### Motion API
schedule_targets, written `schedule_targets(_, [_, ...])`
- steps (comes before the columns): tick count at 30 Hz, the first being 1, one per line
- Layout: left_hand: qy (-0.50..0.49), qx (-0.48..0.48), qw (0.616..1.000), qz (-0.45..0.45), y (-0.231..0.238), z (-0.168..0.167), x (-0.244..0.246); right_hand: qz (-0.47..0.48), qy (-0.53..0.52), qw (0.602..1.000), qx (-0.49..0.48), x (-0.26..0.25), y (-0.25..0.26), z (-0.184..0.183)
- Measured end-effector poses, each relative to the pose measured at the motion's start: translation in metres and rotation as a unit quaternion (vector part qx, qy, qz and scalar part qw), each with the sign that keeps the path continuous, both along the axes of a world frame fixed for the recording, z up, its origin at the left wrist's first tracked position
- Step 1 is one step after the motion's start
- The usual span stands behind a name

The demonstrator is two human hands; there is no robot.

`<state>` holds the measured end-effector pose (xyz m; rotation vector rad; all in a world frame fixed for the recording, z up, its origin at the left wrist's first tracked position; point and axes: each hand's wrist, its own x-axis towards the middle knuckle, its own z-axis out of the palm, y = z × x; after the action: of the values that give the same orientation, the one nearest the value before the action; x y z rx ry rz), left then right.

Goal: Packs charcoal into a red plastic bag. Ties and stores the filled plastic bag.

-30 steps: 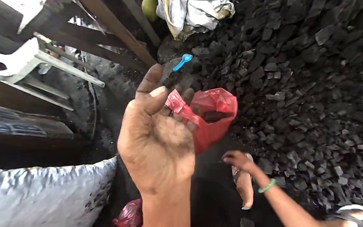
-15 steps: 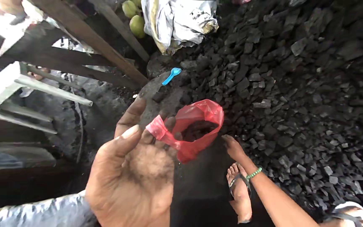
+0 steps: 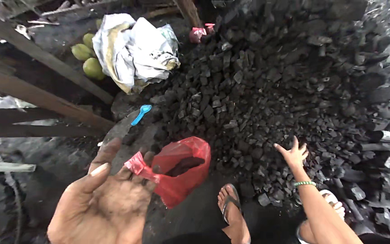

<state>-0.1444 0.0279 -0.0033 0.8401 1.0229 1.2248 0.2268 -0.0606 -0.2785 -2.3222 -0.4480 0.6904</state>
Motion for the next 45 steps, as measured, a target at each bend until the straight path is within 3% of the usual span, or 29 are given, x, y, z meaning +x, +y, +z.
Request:
schedule_targets(7, [0.012, -0.009, 1.0, -0.023, 0.002, 0.004, 0.034, 0.121, -0.074, 0.987, -0.069, -0.033, 0.038, -0.006])
schedule_targets(14, [0.021, -0.024, 0.998, -0.06, 0.005, 0.007, 0.06, 0.352, -0.097, 0.926, -0.099, -0.003, -0.004, -0.024])
schedule_targets(26, [0.06, -0.03, 0.993, -0.101, 0.006, 0.0, 0.09, 0.33, -0.042, 0.929, -0.162, -0.019, 0.017, -0.016])
schedule_targets(29, [0.058, -0.042, 0.991, -0.111, 0.006, -0.002, 0.094, 0.356, -0.063, 0.925, -0.119, -0.034, 0.015, -0.021])
schedule_targets(33, [0.071, -0.042, 0.988, -0.127, 0.005, -0.007, 0.107, 0.354, -0.04, 0.933, -0.057, -0.017, 0.0, -0.033])
schedule_targets(36, [0.067, -0.039, 0.985, -0.157, 0.003, -0.013, 0.12, 0.271, 0.011, 0.962, 0.005, 0.005, -0.01, -0.035])
schedule_targets(39, [0.068, -0.035, 0.977, -0.198, -0.001, -0.015, 0.14, 0.133, 0.142, 0.97, 0.144, 0.022, -0.016, -0.005])
schedule_targets(42, [0.047, -0.033, 0.968, -0.245, -0.004, -0.017, 0.156, 0.033, 0.287, 0.91, 0.297, 0.027, -0.009, 0.051])
schedule_targets(45, [0.021, -0.039, 0.96, -0.276, -0.005, -0.019, 0.169, 0.091, 0.36, 0.81, 0.455, 0.021, 0.0, 0.105])
